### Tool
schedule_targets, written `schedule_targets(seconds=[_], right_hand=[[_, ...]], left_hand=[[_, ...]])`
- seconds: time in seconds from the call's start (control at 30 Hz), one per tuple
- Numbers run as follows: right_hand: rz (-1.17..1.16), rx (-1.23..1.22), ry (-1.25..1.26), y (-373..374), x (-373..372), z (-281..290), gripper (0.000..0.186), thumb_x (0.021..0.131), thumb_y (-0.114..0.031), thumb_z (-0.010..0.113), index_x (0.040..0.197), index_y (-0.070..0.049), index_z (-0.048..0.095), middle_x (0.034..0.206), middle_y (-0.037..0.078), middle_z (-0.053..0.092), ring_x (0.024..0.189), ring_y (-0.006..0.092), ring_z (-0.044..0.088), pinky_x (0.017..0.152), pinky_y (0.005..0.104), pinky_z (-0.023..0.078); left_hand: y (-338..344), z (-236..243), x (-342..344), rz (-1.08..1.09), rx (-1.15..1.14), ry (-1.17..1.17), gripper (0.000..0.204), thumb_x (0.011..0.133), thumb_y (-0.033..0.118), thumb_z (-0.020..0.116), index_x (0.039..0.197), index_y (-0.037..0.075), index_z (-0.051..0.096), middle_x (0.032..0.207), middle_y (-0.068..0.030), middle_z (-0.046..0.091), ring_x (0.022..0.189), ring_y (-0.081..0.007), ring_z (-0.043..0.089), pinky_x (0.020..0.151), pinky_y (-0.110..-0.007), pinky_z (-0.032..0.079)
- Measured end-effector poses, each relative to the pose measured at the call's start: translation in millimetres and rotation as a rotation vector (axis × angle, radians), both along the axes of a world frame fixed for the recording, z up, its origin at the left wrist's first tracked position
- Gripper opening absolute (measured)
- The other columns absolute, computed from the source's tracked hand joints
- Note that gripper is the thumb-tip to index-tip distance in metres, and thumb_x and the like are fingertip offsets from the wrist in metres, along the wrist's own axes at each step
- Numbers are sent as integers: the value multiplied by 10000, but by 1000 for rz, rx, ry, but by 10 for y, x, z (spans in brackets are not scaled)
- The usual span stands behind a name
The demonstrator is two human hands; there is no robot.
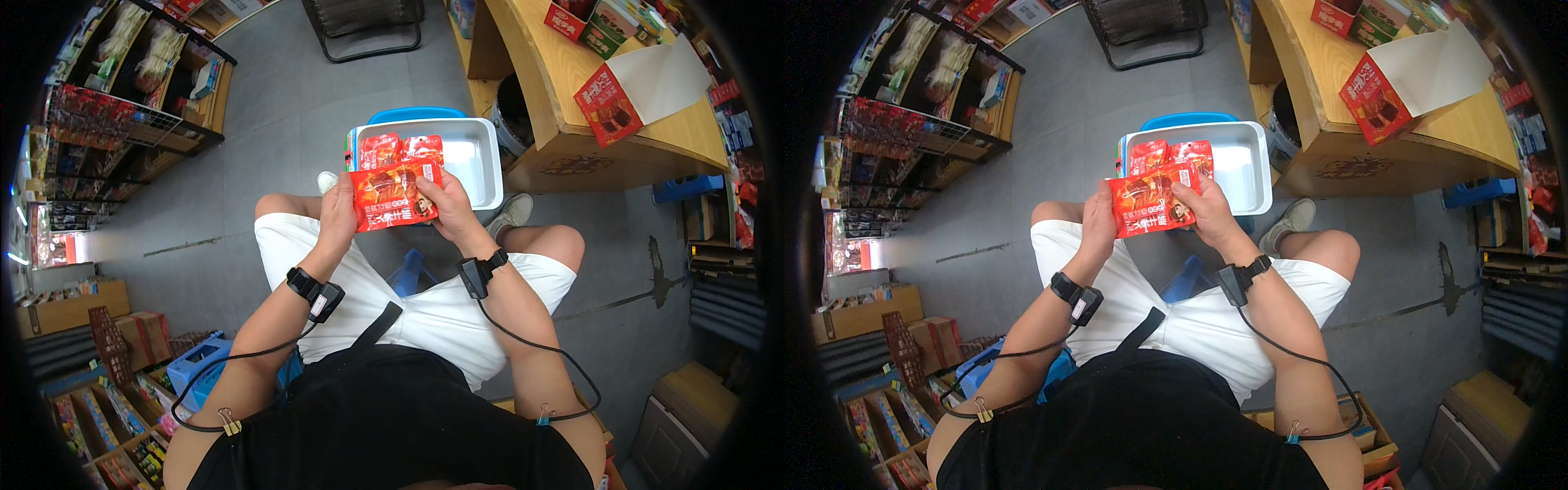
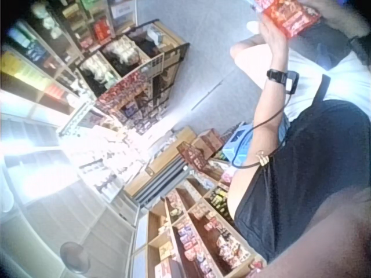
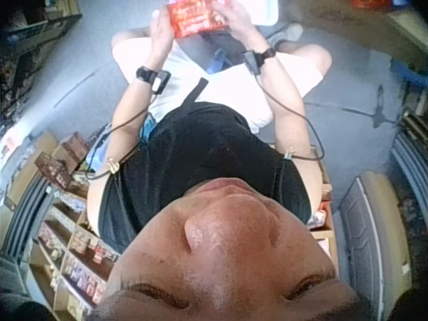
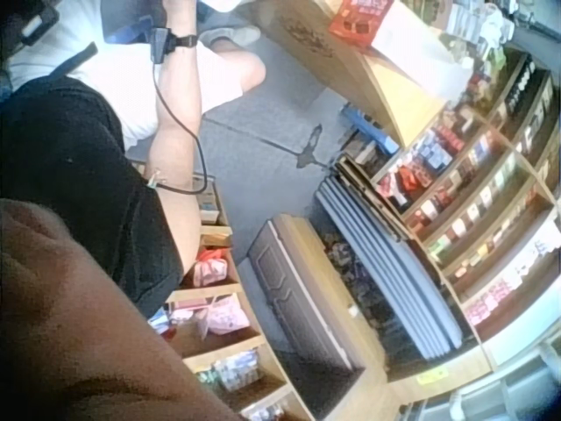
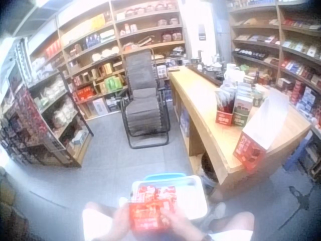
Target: Sort small red snack packets from a wooden counter into a white plastic bin.
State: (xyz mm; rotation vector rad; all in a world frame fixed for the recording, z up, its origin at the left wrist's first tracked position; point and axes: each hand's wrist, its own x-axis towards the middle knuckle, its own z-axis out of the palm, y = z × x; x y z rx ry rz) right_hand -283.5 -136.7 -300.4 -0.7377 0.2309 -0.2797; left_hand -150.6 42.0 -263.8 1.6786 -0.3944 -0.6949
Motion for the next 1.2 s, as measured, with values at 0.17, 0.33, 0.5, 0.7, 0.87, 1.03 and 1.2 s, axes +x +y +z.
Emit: schedule_targets(seconds=[0.17, 0.33, 0.5, 0.7, 0.87, 1.03, 1.2], right_hand=[[43, 438, -150, 42, -14, 18, 392, 1043, -174, 610, 1383, -21, 489, 1209, 123, 693, 982, 175, 739, 692, 277, 637], [106, 538, -222, 34, -36, 21, 429, 1053, -189, 591, 1427, -20, 465, 1266, 136, 671, 1027, 195, 731, 762, 304, 643], [186, 298, -187, -99, -87, 54, 482, 1028, -170, 628, 1437, 19, 456, 1339, 166, 637, 1202, 248, 668, 1042, 416, 555], [309, 165, 8, -301, -128, 126, 528, 917, -66, 713, 1398, 13, 508, 1309, 153, 659, 1151, 207, 684, 1020, 366, 561], [318, -285, 130, -291, -110, 298, 546, 864, -30, 762, 1362, -5, 540, 1251, 123, 671, 1094, 175, 691, 916, 311, 585], [387, -467, 135, -125, -113, 217, 494, 861, -171, 824, 1266, 21, 616, 1180, 105, 691, 1014, 128, 676, 884, 290, 564], [404, -483, 104, -77, -93, 273, 438, 862, -241, 838, 1179, 11, 670, 1082, 46, 716, 959, 95, 665, 874, 288, 553]], left_hand=[[-111, 104, -157, -6, -347, 507, 590, 1080, 539, 401, 1274, 0, 540, 1202, -137, 700, 1018, -203, 738, 870, -337, 614], [-310, 279, -243, 27, -553, 666, 618, 1072, 557, 401, 1366, 21, 492, 1324, -148, 647, 1165, -252, 685, 993, -419, 570], [-241, 164, -32, -93, -584, 819, 607, 1064, 514, 470, 1428, 29, 466, 1365, -148, 630, 1201, -262, 671, 1004, -441, 581], [-170, 297, 214, -113, -398, 619, 467, 1073, 366, 550, 1273, -55, 590, 1194, -169, 716, 1011, -220, 747, 868, -352, 634], [-140, 372, 357, -285, -144, 490, 401, 1069, 313, 583, 1215, -55, 645, 1131, -148, 737, 942, -171, 747, 826, -312, 624], [-215, 397, 303, -442, 51, 463, 381, 1064, 311, 596, 1173, -45, 678, 1096, -134, 744, 891, -150, 742, 804, -300, 617], [-139, 65, 444, -259, -289, 744, 545, 1095, 480, 437, 1189, -21, 630, 1104, -133, 728, 998, -215, 730, 867, -353, 604]])
